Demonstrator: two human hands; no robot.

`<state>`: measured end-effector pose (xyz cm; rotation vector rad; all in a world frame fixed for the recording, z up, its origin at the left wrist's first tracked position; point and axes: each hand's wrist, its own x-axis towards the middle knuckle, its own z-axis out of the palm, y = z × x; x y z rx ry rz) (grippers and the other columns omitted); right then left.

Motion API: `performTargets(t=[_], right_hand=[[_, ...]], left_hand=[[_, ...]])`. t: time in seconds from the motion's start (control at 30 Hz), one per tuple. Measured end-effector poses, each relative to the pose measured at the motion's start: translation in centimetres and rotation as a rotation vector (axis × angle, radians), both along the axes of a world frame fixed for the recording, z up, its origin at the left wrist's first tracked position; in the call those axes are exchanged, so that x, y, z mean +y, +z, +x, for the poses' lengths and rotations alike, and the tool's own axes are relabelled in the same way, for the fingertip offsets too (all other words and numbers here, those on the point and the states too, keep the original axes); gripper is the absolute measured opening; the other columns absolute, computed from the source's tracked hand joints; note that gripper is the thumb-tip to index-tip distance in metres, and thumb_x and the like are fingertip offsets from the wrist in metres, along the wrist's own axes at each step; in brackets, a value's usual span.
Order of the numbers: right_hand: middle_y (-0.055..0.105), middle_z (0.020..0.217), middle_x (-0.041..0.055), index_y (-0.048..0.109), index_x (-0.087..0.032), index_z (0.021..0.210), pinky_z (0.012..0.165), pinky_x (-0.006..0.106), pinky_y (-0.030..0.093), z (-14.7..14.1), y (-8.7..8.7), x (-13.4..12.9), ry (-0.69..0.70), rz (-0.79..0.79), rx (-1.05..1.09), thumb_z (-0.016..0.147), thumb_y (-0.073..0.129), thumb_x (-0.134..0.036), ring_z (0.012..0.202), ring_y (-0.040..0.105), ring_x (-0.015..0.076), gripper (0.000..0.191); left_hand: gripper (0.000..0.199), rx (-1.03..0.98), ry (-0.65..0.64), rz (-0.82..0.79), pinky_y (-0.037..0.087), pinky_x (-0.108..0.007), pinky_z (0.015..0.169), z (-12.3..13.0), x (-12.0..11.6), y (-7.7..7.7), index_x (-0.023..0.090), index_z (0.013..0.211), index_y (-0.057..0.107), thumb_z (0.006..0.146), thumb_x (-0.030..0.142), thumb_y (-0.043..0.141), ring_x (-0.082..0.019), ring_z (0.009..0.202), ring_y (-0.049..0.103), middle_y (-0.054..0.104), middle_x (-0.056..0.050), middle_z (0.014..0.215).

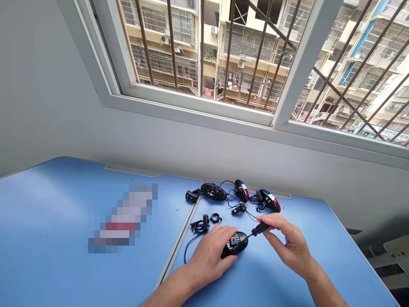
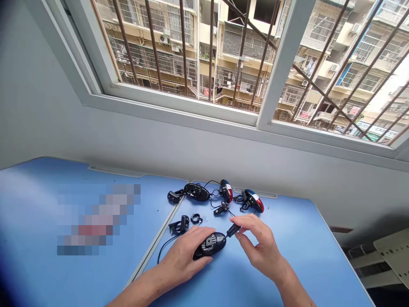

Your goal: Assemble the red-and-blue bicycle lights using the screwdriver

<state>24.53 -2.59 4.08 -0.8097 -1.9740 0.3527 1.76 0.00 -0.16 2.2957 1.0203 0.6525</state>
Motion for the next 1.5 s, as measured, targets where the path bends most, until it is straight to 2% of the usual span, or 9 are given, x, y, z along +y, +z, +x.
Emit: performTargets(t=[0.3,0.47,0.57,0.8,0.97,1.03,1.27,1.37,1.5], right_hand=[[0.067,0.114,0.008,0.055,-0.027,0.123,0.076,0.038,0.057,0.2,0.4,-0.1,-0.003,0.001,-0.008,0.089,0.051,-0.006,0.102,0.064,0.0225,0.04],[0.068,0.087,0.0029,0.06,-0.025,0.102,0.063,0.029,0.056,-0.6,-0.1,-0.2,-0.149,-0.007,0.064,0.085,0.063,-0.013,0.076,0.064,0.0167,0.021],[0.063,0.082,0.0025,0.058,-0.025,0.112,0.06,0.028,0.054,-1.1,-0.2,-0.1,-0.214,0.111,0.032,0.085,0.061,-0.012,0.07,0.059,0.0152,0.03],[0.066,0.107,0.0088,0.052,-0.023,0.128,0.083,0.035,0.054,0.5,1.8,-0.9,0.001,-0.022,-0.207,0.091,0.045,-0.004,0.099,0.062,0.019,0.042],[0.068,0.079,0.0019,0.061,-0.023,0.099,0.062,0.028,0.056,-0.2,0.6,-0.5,-0.147,0.018,-0.065,0.086,0.062,-0.017,0.068,0.063,0.0152,0.014],[0.067,0.076,0.0019,0.06,-0.023,0.106,0.057,0.027,0.054,-0.7,0.1,-0.2,-0.22,0.098,-0.057,0.087,0.061,-0.016,0.062,0.06,0.0142,0.02],[0.067,0.114,0.0084,0.052,-0.026,0.125,0.077,0.031,0.058,0.0,0.8,-0.5,-0.068,-0.066,-0.082,0.091,0.049,-0.009,0.103,0.064,0.0195,0.039],[0.071,0.107,0.0049,0.052,-0.028,0.125,0.077,0.028,0.059,0.2,0.9,-0.4,-0.024,-0.122,-0.049,0.092,0.05,-0.012,0.092,0.069,0.0163,0.037],[0.073,0.08,0.0025,0.062,-0.023,0.101,0.06,0.026,0.058,-0.6,0.4,-0.1,-0.181,0.093,-0.044,0.086,0.064,-0.022,0.066,0.068,0.0151,0.014]], left_hand=[[0.045,-0.016,-0.008,0.006,0.046,-0.041,0.085,0.0,0.1,-0.3,0.019,0.114,0.056,0.07,0.013,0.065,-0.026,0.093,0.056,0.067,-0.005,0.109],[0.046,-0.034,-0.018,0.017,0.047,-0.04,0.084,0.0,0.1,-0.5,0.021,0.116,0.055,0.071,0.014,0.063,-0.026,0.094,0.055,0.066,-0.005,0.11],[0.047,-0.03,-0.01,0.014,0.047,-0.041,0.084,-0.1,0.2,-0.6,0.02,0.117,0.055,0.072,0.015,0.064,-0.026,0.095,0.055,0.066,-0.006,0.112],[0.047,-0.018,-0.015,0.018,0.047,-0.041,0.085,-0.1,0.3,-0.9,0.019,0.117,0.055,0.071,0.013,0.064,-0.026,0.094,0.056,0.066,-0.006,0.111],[0.048,-0.016,-0.015,0.017,0.045,-0.042,0.089,-0.2,0.3,-0.8,0.018,0.119,0.054,0.072,0.013,0.064,-0.027,0.097,0.055,0.065,-0.007,0.114],[0.048,-0.009,-0.013,0.003,0.046,-0.042,0.087,-0.2,0.3,-0.7,0.019,0.119,0.054,0.072,0.012,0.064,-0.027,0.097,0.055,0.066,-0.007,0.114],[0.045,-0.019,-0.038,0.009,0.045,-0.04,0.085,-0.1,0.3,-0.5,0.021,0.113,0.055,0.07,0.01,0.063,-0.025,0.092,0.055,0.067,-0.004,0.109],[0.046,-0.026,-0.043,0.012,0.046,-0.039,0.082,-0.1,0.3,-0.5,0.021,0.113,0.055,0.069,0.01,0.062,-0.025,0.091,0.055,0.067,-0.003,0.108],[0.047,-0.029,-0.039,0.027,0.047,-0.039,0.081,-0.1,0.3,-0.5,0.022,0.114,0.056,0.069,0.01,0.061,-0.025,0.09,0.055,0.067,-0.003,0.108]])
